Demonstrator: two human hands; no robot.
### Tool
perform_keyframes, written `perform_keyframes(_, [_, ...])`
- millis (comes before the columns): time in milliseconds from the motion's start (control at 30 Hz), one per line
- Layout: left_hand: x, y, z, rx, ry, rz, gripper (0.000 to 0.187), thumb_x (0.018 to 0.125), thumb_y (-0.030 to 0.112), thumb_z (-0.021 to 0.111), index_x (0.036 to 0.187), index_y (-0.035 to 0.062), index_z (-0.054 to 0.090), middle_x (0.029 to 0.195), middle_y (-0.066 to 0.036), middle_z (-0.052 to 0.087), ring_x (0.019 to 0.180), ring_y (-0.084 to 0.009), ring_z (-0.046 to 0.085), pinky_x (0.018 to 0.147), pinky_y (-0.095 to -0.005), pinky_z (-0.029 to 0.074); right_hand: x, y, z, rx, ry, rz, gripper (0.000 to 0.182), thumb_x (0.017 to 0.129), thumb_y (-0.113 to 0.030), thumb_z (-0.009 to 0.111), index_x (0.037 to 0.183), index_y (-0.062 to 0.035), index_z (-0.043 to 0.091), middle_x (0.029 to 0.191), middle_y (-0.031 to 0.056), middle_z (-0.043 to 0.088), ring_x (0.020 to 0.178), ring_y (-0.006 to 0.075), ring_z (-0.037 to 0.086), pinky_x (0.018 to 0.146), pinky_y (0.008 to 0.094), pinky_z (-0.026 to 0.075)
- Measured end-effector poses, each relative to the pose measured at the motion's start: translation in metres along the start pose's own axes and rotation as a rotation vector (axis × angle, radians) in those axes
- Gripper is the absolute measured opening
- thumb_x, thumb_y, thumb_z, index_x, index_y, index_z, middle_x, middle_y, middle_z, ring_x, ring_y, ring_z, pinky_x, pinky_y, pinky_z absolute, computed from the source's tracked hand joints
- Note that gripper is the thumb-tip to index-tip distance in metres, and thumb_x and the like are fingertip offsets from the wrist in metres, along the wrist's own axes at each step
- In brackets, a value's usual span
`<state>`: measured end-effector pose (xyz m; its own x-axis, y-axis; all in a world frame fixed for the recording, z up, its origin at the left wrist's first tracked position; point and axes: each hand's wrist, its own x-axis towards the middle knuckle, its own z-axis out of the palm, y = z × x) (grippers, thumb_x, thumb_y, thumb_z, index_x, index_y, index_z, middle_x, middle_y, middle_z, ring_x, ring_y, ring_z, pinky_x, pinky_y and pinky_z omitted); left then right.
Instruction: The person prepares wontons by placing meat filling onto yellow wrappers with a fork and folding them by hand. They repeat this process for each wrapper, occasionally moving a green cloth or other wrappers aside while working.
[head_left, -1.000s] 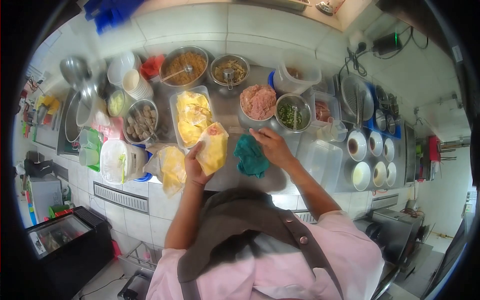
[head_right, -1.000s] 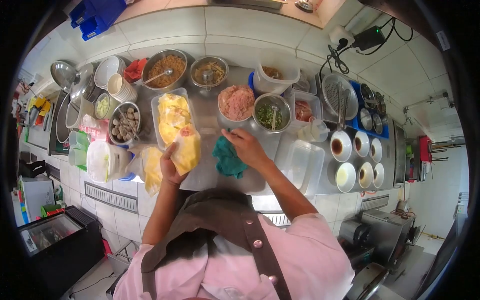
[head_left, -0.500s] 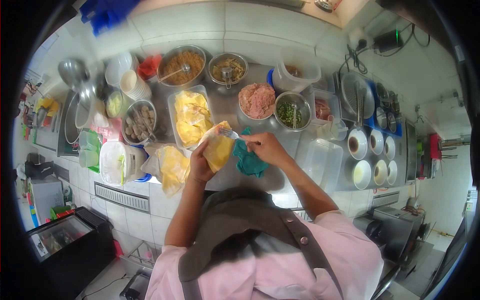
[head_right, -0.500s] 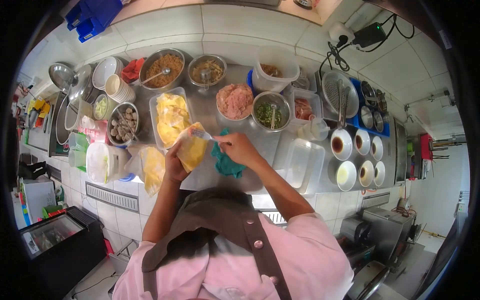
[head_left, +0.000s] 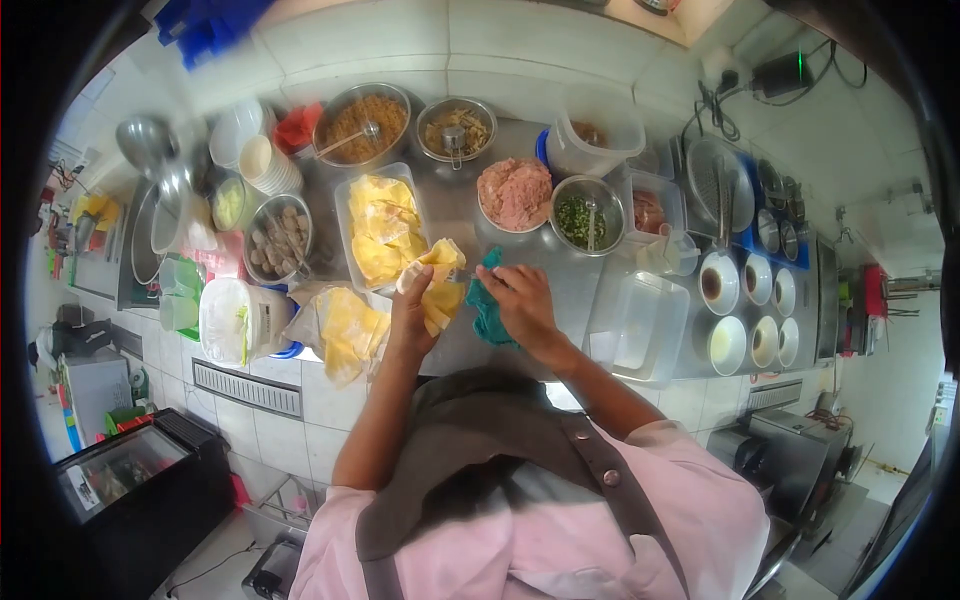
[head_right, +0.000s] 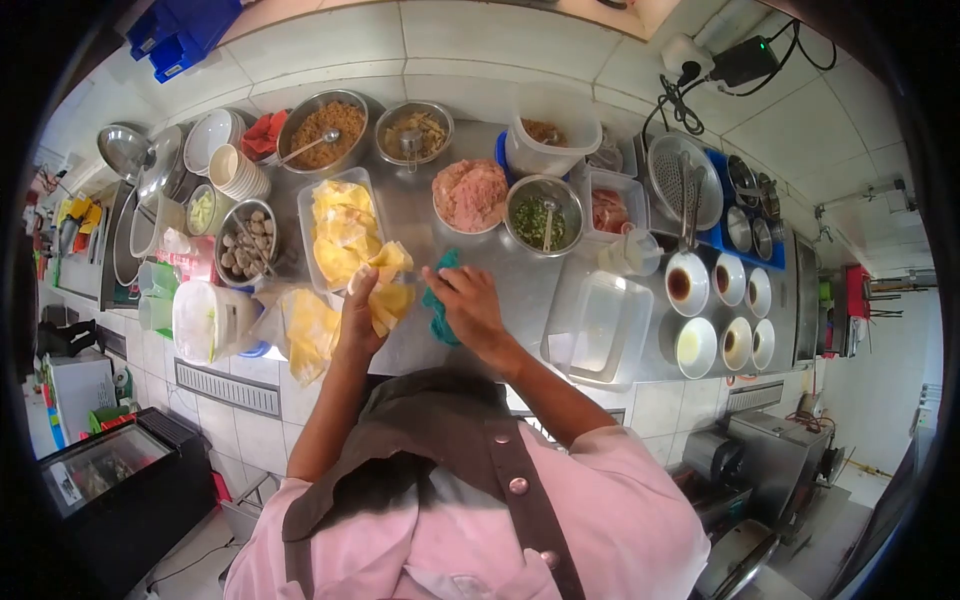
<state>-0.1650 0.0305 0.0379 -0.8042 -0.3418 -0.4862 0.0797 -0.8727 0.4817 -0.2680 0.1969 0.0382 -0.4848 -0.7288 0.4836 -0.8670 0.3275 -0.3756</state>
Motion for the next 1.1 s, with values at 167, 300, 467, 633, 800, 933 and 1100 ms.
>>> perform_keyframes(167, [0.001,0.003,-0.002,0.126,0.002,0.069,0.044,0.090,0.009,0.067,0.130,0.0047,0.049,0.117,-0.010,0.063,0.102,-0.0216,0.065,0.081,-0.0357,0.056,0.002,-0.004,-0.001,0.151,-0.163,0.154,0.036,0.083,-0.005,0.062,0.118,-0.0113,0.069,0.093,0.0046,0.068,0.078,0.0240,0.066,0.066,0.0351,0.053])
perform_keyframes(300, [0.001,0.001,0.003,0.332,0.043,0.237,0.041,0.086,0.004,0.071,0.124,0.0027,0.055,0.110,-0.008,0.065,0.097,-0.0191,0.065,0.081,-0.0316,0.054,0.003,-0.001,-0.001,0.241,-0.190,0.099,0.035,0.087,-0.007,0.057,0.121,-0.0109,0.066,0.085,0.0083,0.065,0.070,0.0282,0.065,0.058,0.0395,0.052])
perform_keyframes(467, [0.007,-0.006,0.001,0.328,0.193,0.291,0.037,0.085,0.007,0.073,0.119,0.0008,0.059,0.106,-0.007,0.066,0.092,-0.0172,0.065,0.079,-0.0301,0.052,0.009,0.000,-0.005,0.371,-0.360,0.109,0.033,0.087,-0.007,0.058,0.119,-0.0076,0.066,0.082,0.0113,0.065,0.072,0.0313,0.065,0.060,0.0418,0.052])
perform_keyframes(633, [0.007,0.000,-0.001,0.310,0.266,0.250,0.035,0.086,0.009,0.073,0.117,-0.0006,0.060,0.104,-0.008,0.067,0.091,-0.0171,0.066,0.078,-0.0305,0.053,0.010,-0.002,-0.006,0.456,-0.311,0.133,0.032,0.088,-0.007,0.057,0.119,-0.0049,0.065,0.081,0.0141,0.064,0.072,0.0330,0.064,0.061,0.0424,0.051])
perform_keyframes(800, [0.004,0.001,0.004,0.407,0.130,0.280,0.037,0.088,0.016,0.072,0.119,-0.0004,0.060,0.102,-0.008,0.067,0.091,-0.0186,0.066,0.076,-0.0324,0.056,0.011,0.000,-0.005,0.521,-0.317,0.194,0.032,0.087,-0.007,0.059,0.118,-0.0033,0.066,0.083,0.0165,0.065,0.073,0.0356,0.064,0.066,0.0437,0.051])
perform_keyframes(933, [0.008,-0.002,0.000,0.413,0.168,0.277,0.036,0.088,0.010,0.071,0.120,-0.0020,0.059,0.105,-0.009,0.067,0.093,-0.0180,0.067,0.077,-0.0295,0.055,0.014,-0.002,-0.010,0.540,-0.368,0.249,0.030,0.088,-0.010,0.064,0.118,-0.0080,0.068,0.086,0.0151,0.068,0.076,0.0339,0.066,0.070,0.0407,0.052])
perform_keyframes(1100, [0.013,0.000,-0.003,0.339,0.252,0.281,0.030,0.087,0.007,0.070,0.115,-0.0022,0.062,0.103,-0.010,0.068,0.089,-0.0191,0.068,0.076,-0.0292,0.055,0.017,-0.010,-0.019,0.474,-0.369,0.218,0.031,0.088,-0.010,0.064,0.119,-0.0075,0.066,0.090,0.0152,0.069,0.079,0.0344,0.066,0.072,0.0420,0.052])
